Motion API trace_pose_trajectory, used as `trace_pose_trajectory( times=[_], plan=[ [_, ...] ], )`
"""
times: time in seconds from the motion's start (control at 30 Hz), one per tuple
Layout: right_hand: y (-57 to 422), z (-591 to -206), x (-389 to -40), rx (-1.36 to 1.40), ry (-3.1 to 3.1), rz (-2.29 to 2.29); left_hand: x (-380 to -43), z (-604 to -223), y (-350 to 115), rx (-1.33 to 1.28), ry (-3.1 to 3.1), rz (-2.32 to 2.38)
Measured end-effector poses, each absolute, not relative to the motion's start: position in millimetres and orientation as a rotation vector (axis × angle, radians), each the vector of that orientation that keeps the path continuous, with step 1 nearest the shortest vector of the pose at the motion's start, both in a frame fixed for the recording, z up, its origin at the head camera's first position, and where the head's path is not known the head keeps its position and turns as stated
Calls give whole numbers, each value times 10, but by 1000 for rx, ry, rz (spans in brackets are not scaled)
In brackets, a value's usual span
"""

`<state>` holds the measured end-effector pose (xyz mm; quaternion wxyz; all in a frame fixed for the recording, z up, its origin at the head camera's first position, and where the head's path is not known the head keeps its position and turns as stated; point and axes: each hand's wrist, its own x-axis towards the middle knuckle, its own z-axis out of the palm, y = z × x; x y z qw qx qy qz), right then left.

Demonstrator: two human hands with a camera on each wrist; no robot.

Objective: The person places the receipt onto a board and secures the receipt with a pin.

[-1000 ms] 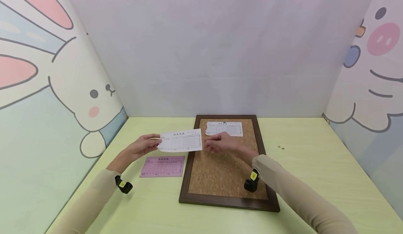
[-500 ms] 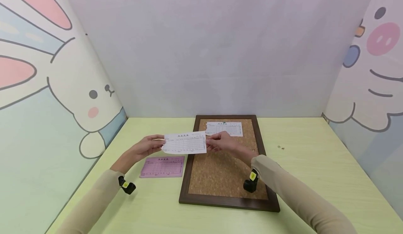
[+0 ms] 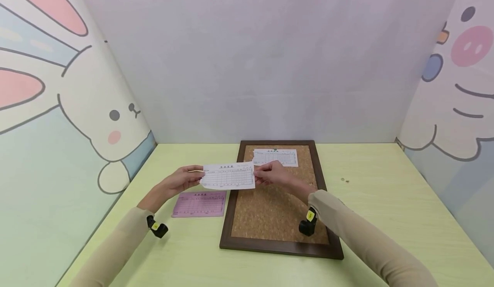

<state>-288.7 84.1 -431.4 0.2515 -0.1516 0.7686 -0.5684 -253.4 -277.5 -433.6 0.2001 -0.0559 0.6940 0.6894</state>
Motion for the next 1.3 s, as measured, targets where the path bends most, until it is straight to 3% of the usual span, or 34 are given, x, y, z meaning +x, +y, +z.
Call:
trace_pose_trajectory(
  times=[1.3],
  plan=[
    [1049,-4347,-2933,-342,2200,-1512,-2629,-4381,-2548,-111,2001,1825]
  ],
)
